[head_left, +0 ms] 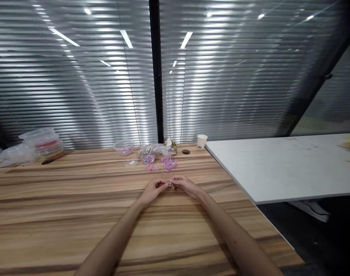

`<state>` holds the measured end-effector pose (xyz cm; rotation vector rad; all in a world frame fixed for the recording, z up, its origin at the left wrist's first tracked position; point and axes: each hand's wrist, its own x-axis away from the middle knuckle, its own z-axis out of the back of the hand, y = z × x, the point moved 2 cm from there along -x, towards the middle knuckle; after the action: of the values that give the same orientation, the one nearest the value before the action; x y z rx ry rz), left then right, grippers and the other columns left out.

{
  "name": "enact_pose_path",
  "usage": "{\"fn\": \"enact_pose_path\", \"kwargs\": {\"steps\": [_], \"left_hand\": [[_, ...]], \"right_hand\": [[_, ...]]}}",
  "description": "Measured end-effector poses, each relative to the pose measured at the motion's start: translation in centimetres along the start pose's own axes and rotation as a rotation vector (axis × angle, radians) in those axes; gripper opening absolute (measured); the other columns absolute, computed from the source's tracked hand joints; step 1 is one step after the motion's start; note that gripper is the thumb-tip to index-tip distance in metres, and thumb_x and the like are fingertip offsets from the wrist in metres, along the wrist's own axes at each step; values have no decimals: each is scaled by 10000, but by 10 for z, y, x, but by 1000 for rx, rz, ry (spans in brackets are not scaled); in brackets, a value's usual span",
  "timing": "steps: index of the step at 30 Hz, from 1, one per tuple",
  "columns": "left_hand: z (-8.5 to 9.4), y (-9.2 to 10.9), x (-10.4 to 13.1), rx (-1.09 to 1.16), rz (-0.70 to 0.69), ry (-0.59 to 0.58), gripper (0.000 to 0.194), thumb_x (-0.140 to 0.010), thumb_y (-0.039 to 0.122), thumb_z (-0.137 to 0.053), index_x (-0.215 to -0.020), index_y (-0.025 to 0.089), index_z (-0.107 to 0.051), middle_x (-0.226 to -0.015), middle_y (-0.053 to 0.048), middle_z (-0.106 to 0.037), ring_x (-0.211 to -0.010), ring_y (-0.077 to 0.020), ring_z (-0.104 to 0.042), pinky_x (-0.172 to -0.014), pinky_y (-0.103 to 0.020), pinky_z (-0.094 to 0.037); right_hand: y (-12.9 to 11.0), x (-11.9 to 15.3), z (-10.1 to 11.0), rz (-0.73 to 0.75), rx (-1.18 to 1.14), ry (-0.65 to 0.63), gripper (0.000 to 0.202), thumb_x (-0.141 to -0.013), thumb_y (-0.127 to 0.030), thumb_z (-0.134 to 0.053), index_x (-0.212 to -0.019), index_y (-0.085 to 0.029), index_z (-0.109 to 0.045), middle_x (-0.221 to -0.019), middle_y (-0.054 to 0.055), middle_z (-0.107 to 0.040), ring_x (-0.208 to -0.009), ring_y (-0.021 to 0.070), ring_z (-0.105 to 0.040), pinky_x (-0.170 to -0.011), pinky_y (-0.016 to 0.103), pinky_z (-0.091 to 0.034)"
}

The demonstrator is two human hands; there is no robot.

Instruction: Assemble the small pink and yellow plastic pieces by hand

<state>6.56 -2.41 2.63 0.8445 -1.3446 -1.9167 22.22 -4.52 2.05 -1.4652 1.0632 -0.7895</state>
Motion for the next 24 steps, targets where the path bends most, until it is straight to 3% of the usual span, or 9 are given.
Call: {"fn": "enact_pose_path", "kwargs": {"steps": [8, 13, 18, 24], "left_hand": [[-1, 6, 3, 187, 28, -22, 250, -709, 358, -608, -799, 128, -640, -856, -71, -646, -811, -168, -553, -780, -273, -389], [-6, 18, 9, 310, 58, -144, 194, -696, 321, -628, -763, 139, -634, -854, -51, -623, -830, -159, -529, -821, -282, -358], [-7, 23, 10, 295, 19, -240, 151, -698, 286, -626, -752, 145, -634, -874, -49, -605, -869, -170, -515, -845, -291, -337], [-5, 19, 9, 265, 30, -219, 173, -735, 301, -576, -754, 142, -642, -865, -57, -611, -884, -182, -504, -855, -294, -319]], "right_hand": [[0, 2, -3, -72, -122, -32, 271, -668, -378, -645, -643, -126, -548, -617, -4, -473, -589, 93, -417, -587, 226, -308], [4, -2, -5, -21, -15, 31, 396, -695, -470, -599, -536, -132, -467, -534, -22, -413, -535, 86, -358, -545, 233, -247], [7, -3, -5, -23, 26, 44, 472, -725, -520, -549, -487, -136, -416, -510, -24, -401, -524, 85, -354, -553, 236, -238], [6, -3, -11, -2, -10, -13, 484, -719, -544, -543, -488, -137, -420, -552, -4, -460, -588, 107, -425, -601, 242, -282]]}}
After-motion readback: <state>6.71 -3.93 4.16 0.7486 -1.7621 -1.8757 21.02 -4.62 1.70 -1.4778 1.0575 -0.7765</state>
